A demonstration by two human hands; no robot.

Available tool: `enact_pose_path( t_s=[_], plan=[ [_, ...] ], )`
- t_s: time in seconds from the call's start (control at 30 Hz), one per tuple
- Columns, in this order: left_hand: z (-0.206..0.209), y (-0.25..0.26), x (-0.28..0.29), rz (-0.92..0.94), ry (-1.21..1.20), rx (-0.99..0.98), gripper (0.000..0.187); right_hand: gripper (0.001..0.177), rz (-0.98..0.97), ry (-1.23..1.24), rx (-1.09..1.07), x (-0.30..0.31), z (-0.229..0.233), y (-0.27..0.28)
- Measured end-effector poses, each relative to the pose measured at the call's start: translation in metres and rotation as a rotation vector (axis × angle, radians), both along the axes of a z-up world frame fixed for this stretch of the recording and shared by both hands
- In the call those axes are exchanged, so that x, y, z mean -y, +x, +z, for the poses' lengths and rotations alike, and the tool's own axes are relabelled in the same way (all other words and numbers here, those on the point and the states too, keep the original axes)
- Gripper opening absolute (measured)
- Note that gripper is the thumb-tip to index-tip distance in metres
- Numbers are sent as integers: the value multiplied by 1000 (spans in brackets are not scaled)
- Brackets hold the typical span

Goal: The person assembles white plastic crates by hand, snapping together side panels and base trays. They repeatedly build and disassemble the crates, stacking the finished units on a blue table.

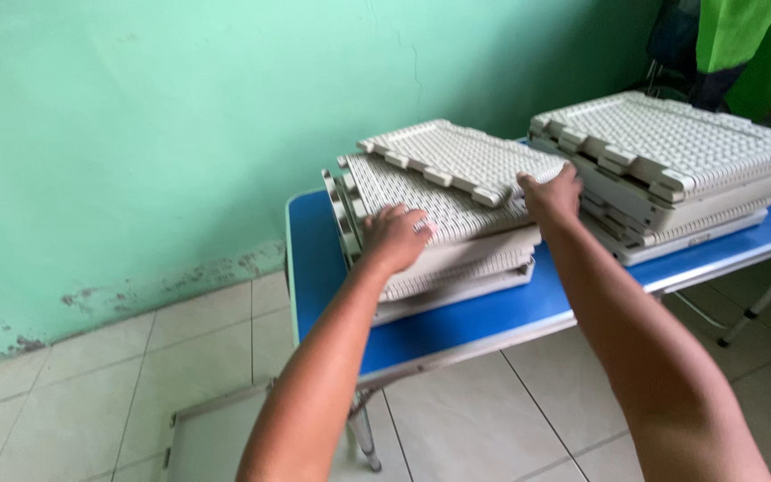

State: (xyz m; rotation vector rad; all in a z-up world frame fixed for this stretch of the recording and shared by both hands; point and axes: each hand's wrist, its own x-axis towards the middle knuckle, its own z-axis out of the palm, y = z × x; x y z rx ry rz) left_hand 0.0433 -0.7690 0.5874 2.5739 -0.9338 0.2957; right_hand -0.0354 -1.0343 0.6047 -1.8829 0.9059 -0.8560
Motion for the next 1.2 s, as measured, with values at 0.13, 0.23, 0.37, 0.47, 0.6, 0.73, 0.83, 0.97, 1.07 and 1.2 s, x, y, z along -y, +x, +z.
enact_pose_path(
  t_s=[0.13,0.23,0.37,0.47,0.6,0.73,0.83,0.97,1.07,1.2],
  plan=[
    [-3,-1,-2,3,-53,37,54,96,286,191,102,38,-35,22],
    [-5,-1,-4,-4,-61,60,53,89,366,374,185,49,-45,35],
    [-2,-2,-1,0,-62,62,53,87,423,239,233,44,-30,29],
    [-3,-8,-3,14,-71,49,53,79,316,247,103,20,-5,18],
    [4,-17,-5,6,-107,61,51,67,278,265,185,-11,22,5],
    [14,-31,-13,-13,-158,52,48,53,353,312,350,-33,29,7],
    [21,-42,-20,-59,-290,80,48,42,381,486,514,-49,27,19],
    [26,-43,-29,-28,-389,-153,52,42,280,556,715,-67,21,39],
    [20,-30,-36,-39,-472,-251,51,50,315,539,808,-73,12,48],
    [5,-2,-47,-201,-756,-271,49,52,394,427,954,-84,3,50]
  ],
)
